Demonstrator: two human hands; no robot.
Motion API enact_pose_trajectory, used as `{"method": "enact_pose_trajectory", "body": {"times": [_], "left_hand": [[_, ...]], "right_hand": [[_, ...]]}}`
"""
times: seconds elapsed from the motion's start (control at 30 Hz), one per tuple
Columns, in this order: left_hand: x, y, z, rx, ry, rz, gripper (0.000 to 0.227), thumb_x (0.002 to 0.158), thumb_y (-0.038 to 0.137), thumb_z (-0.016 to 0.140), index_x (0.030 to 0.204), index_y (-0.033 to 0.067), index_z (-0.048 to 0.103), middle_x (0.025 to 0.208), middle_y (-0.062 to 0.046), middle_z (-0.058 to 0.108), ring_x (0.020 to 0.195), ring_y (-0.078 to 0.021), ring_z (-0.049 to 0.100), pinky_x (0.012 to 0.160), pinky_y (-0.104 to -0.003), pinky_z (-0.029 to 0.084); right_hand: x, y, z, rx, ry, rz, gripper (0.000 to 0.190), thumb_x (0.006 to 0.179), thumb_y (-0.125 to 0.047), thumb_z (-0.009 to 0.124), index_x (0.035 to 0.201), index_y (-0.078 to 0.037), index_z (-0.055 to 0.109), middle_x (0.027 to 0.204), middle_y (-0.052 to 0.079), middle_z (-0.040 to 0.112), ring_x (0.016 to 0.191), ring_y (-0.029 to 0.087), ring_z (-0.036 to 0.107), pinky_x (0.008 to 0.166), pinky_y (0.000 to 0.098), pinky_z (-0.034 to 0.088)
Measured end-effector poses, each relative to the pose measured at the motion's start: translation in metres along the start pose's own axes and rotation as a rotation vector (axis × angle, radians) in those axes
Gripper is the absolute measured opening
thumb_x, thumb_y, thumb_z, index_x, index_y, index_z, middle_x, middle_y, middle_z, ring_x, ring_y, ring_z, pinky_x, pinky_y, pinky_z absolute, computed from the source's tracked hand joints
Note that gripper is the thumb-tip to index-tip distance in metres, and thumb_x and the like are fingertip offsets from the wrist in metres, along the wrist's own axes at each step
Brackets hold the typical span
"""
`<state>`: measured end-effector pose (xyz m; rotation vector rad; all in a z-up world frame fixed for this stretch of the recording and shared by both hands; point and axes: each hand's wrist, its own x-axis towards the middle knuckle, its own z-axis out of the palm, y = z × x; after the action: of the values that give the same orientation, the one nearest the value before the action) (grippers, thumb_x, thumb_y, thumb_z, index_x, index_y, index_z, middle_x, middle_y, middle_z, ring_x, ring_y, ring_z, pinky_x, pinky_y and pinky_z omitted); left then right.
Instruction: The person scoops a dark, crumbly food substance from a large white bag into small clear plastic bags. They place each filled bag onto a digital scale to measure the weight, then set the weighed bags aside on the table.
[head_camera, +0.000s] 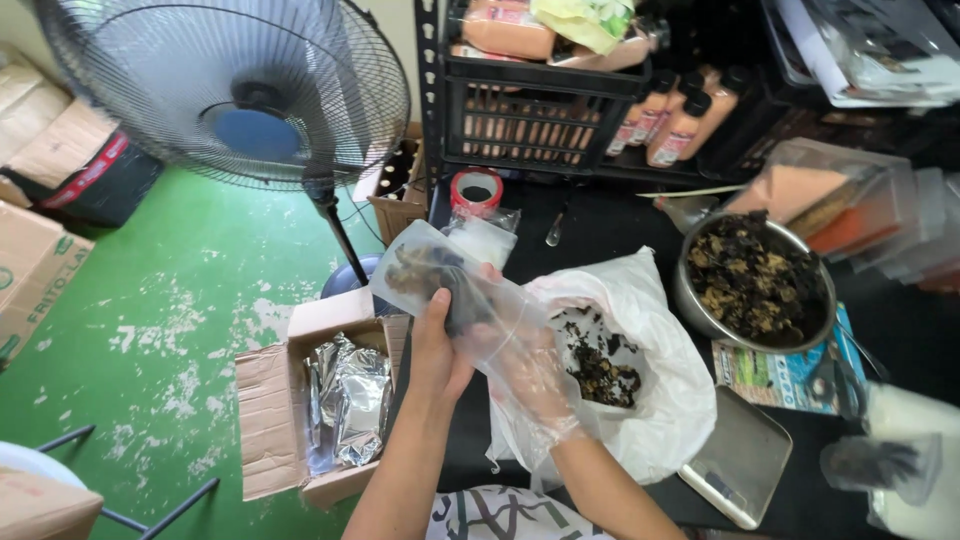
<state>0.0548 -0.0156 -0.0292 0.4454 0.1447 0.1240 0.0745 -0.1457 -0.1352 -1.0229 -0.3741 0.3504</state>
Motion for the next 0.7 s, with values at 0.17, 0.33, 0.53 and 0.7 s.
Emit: {"method": "enact_pose_trajectory", "body": {"times": [0.17,0.33,0.53,0.7], "left_hand": [[-0.001,-0.007,0.001,0.079,-0.088,-0.049,0.043,0.096,0.028,0.065,0.131,0.0028,0.062,0.137,-0.024,0.063,0.128,-0.0356,0.060,0.104,-0.056,0.051],[0.001,-0.030,0.014,0.087,-0.032,-0.149,0.045,0.097,0.024,0.064,0.132,-0.0033,0.058,0.137,-0.025,0.062,0.123,-0.0365,0.062,0.102,-0.055,0.053],[-0.016,-0.046,0.070,0.234,0.201,-0.322,0.075,0.087,0.014,0.077,0.143,-0.0131,0.036,0.131,-0.027,0.054,0.109,-0.0341,0.064,0.089,-0.050,0.058],[-0.012,-0.092,0.056,0.396,0.330,-0.250,0.065,0.072,0.000,0.088,0.130,-0.0074,0.060,0.114,-0.016,0.067,0.097,-0.0262,0.070,0.077,-0.041,0.062]], "right_hand": [[0.021,0.039,-0.071,-0.553,0.322,-0.004,0.052,0.086,-0.042,0.069,0.121,-0.005,0.059,0.107,0.012,0.072,0.107,0.027,0.072,0.088,0.0350,0.060],[-0.049,0.103,-0.132,-0.969,0.594,0.019,0.064,0.079,-0.054,0.076,0.119,-0.007,0.058,0.105,0.010,0.073,0.105,0.026,0.073,0.085,0.0356,0.060],[-0.035,0.032,-0.083,-1.321,0.896,0.097,0.073,0.064,-0.066,0.087,0.106,-0.015,0.056,0.089,0.001,0.070,0.088,0.021,0.074,0.067,0.0298,0.059],[-0.070,0.021,-0.120,-1.649,0.761,-0.056,0.050,0.068,-0.052,0.080,0.090,-0.014,0.057,0.074,0.001,0.059,0.065,0.020,0.066,0.051,0.0283,0.051]]}}
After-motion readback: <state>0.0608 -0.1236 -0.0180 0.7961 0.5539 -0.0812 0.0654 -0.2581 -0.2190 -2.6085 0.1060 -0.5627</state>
